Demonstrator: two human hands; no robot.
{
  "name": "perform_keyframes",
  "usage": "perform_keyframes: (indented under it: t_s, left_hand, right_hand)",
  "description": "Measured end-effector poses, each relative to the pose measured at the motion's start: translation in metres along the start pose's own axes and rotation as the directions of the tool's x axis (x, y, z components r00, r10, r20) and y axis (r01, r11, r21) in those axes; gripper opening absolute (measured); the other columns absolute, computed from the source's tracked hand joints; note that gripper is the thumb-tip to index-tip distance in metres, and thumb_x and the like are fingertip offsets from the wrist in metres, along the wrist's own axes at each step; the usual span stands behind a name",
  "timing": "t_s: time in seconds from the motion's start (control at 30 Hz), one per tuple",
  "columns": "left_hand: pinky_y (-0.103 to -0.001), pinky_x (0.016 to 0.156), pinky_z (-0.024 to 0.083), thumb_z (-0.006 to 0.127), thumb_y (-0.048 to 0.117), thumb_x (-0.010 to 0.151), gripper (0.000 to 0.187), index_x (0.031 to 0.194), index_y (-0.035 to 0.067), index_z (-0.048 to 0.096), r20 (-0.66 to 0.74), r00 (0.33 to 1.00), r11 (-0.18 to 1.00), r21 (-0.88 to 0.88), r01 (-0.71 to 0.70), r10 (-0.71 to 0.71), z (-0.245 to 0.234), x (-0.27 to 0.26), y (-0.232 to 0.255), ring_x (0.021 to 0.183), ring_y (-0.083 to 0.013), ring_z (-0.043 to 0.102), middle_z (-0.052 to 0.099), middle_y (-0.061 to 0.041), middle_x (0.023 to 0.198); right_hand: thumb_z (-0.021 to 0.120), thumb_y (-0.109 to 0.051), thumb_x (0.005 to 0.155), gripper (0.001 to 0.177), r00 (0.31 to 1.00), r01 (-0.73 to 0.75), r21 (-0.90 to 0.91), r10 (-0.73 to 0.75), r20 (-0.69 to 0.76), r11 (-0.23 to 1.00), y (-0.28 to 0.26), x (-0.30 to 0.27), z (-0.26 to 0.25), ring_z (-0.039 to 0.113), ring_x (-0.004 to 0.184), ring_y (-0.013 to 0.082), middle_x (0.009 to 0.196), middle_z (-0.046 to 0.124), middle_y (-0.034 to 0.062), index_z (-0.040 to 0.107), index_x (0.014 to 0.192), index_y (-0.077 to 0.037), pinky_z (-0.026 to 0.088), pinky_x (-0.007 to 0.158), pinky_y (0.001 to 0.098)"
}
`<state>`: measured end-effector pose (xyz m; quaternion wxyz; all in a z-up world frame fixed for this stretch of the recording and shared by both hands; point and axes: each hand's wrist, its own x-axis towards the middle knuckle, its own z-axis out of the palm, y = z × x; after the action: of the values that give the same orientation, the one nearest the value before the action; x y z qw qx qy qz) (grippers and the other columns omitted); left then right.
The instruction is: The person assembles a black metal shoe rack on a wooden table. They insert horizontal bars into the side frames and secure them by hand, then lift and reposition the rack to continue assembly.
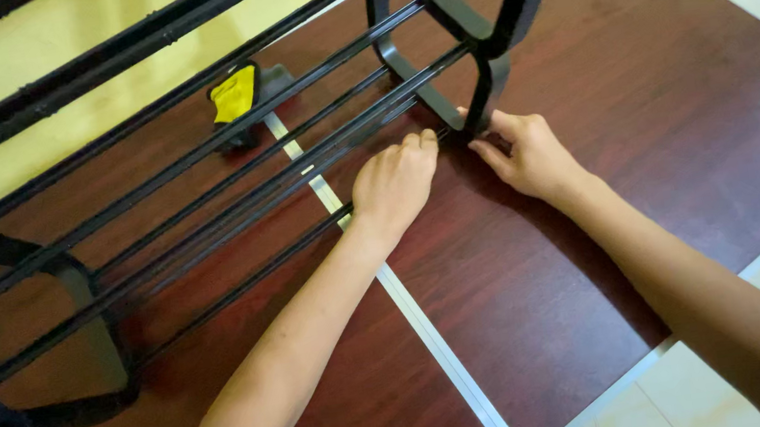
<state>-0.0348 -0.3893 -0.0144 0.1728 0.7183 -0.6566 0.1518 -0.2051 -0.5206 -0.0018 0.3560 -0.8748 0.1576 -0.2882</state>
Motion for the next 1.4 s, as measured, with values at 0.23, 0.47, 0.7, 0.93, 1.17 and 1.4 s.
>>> perform_keyframes:
  t_s: [0.23,0.47,0.7,0.93,1.17,1.4]
  left_hand:
    - [-0.038,0.056,0.059,0.056,0.006,0.092,0.02,0.107,-0.001,0.068,0.061,0.998,1.0,-0.024,0.019,-0.018,-0.001,0.002,0.001,0.072,-0.0263,0.073,0.07,-0.012,0.085]
    - [-0.038,0.062,0.06,0.06,0.013,0.094,0.012,0.095,0.004,0.069,-0.042,0.997,0.996,-0.065,0.061,-0.064,-0.011,0.001,0.005,0.077,-0.0265,0.074,0.07,-0.011,0.087]
    - [-0.045,0.079,0.054,0.074,0.033,0.09,0.03,0.091,0.003,0.071,-0.166,0.978,0.982,-0.162,0.099,-0.126,-0.028,0.003,0.001,0.094,-0.032,0.067,0.067,-0.015,0.098]
    - [-0.053,0.078,0.052,0.068,0.024,0.085,0.022,0.097,0.006,0.072,-0.106,0.963,0.968,-0.023,0.248,-0.249,-0.024,0.005,-0.034,0.096,-0.0369,0.066,0.068,-0.015,0.098]
    - [-0.051,0.083,0.053,0.056,0.023,0.102,0.024,0.101,0.002,0.067,0.076,0.912,0.819,-0.415,0.396,-0.402,0.006,0.011,-0.055,0.098,-0.0412,0.067,0.069,-0.022,0.099]
    - [-0.05,0.082,0.053,0.05,0.014,0.1,0.021,0.098,0.003,0.068,0.048,0.944,0.873,-0.369,0.319,-0.325,0.019,0.006,-0.052,0.097,-0.04,0.068,0.069,-0.02,0.098]
  right_hand:
    - [0.071,-0.006,0.094,0.046,0.993,-0.101,-0.106,0.106,0.044,0.989,-0.006,-0.001,-0.005,0.061,0.062,0.0209,0.085,0.072,0.0169,0.065,0.139,-0.007,0.052,0.065,0.0314]
    - [0.067,0.001,0.097,0.044,0.999,-0.022,0.296,0.011,0.039,0.955,-0.008,-0.002,0.002,0.069,0.106,0.0124,0.119,0.072,0.0105,0.059,0.14,-0.001,0.057,0.09,0.0283]
    - [0.052,0.011,0.095,0.06,0.971,-0.233,0.401,0.189,0.148,0.886,0.021,-0.007,0.001,0.057,0.105,0.0194,0.113,0.062,0.0172,0.055,0.153,-0.002,0.05,0.09,0.0333]
    - [0.05,-0.005,0.104,0.04,0.946,-0.325,0.475,0.273,0.177,0.818,0.039,0.034,-0.002,0.063,0.126,0.021,0.133,0.069,0.0117,0.056,0.142,0.002,0.049,0.106,0.0317]
    - [0.054,-0.011,0.106,0.04,0.937,-0.312,0.249,0.253,0.24,0.917,0.042,0.051,0.001,0.056,0.074,0.0149,0.096,0.067,0.0095,0.063,0.144,-0.004,0.05,0.068,0.0292]
    - [0.052,-0.01,0.103,0.043,0.951,-0.22,0.265,0.147,0.271,0.939,0.051,0.046,-0.002,0.055,0.07,0.0105,0.098,0.066,0.0025,0.057,0.144,-0.004,0.049,0.062,0.0261]
